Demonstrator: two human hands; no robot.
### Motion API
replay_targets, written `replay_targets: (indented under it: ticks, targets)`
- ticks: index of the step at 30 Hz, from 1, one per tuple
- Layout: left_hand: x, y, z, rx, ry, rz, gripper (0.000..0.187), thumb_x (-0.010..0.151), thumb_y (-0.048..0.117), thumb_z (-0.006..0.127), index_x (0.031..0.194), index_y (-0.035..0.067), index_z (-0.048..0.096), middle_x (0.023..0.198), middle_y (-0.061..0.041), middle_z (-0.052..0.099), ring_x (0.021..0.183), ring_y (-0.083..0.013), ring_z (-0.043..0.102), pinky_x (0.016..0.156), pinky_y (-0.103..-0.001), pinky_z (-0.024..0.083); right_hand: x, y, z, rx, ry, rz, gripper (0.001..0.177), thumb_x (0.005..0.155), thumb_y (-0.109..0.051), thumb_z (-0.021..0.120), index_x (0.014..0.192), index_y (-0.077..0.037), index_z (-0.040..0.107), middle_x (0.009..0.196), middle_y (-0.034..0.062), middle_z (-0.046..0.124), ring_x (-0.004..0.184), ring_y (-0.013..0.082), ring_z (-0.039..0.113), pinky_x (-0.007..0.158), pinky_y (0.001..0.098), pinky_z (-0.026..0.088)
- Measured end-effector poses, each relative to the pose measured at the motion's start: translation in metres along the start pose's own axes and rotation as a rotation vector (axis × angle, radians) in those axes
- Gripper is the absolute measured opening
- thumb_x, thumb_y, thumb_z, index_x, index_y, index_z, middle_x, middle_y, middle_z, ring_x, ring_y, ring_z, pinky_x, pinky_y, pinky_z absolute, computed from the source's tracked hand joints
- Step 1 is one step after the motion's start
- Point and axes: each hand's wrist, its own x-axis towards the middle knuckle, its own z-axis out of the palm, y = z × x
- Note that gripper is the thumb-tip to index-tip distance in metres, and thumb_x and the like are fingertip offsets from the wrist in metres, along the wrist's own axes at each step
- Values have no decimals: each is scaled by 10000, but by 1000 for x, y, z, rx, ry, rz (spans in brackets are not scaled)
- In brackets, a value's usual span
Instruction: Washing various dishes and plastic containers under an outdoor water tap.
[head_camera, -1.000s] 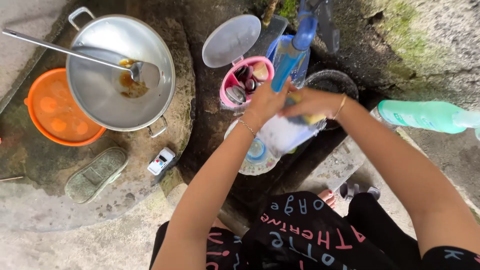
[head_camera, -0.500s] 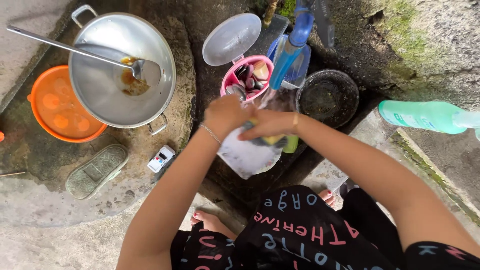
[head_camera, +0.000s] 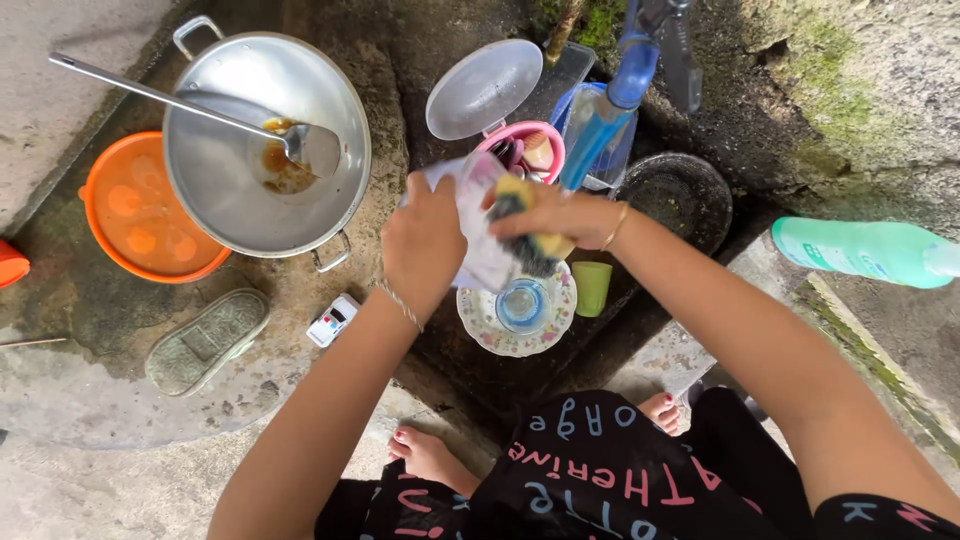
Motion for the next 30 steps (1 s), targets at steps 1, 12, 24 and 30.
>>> replay_targets:
  ticks: [1, 12, 24, 30]
  targets:
    - [-4, 7, -9, 51, 151, 54, 479, 772, 70, 710, 1245, 69, 634, 1132, -189, 584, 728, -384, 722, 587, -464, 591, -1, 4, -8, 166, 61, 1, 495, 781, -295, 840, 1182, -122, 607, 1021, 4, 657, 932, 127, 643, 790, 308, 551]
    - [31, -11, -35, 400, 767, 470, 521, 822, 111, 687, 1341, 162, 682, 1006, -4, 530, 792, -156, 600, 559, -270, 556, 45, 46, 7, 259, 274, 284, 645, 746, -221, 821, 1293, -96, 505, 990, 53, 568, 819, 160, 575, 625, 336, 510]
    - [47, -1, -38, 356, 1046, 824, 609, 867, 95, 701, 1456, 235, 643, 1170, 16, 483, 925, -179, 525, 771, -270, 590, 78, 109, -30, -16, 424, 384, 366, 746, -183, 718, 1044, -13, 590, 834, 58, 571, 707, 164, 534, 565, 370, 464]
    - [38, -12, -44, 375, 1096, 866, 599, 904, 34, 708, 1453, 269, 664, 1373, 48, 515, 951, -156, 511, 723, -217, 575, 55, 79, -8, 24, 477, 140, 167, 810, -121, 646, 929, -19, 703, 827, 55, 701, 669, 161, 644, 598, 359, 529]
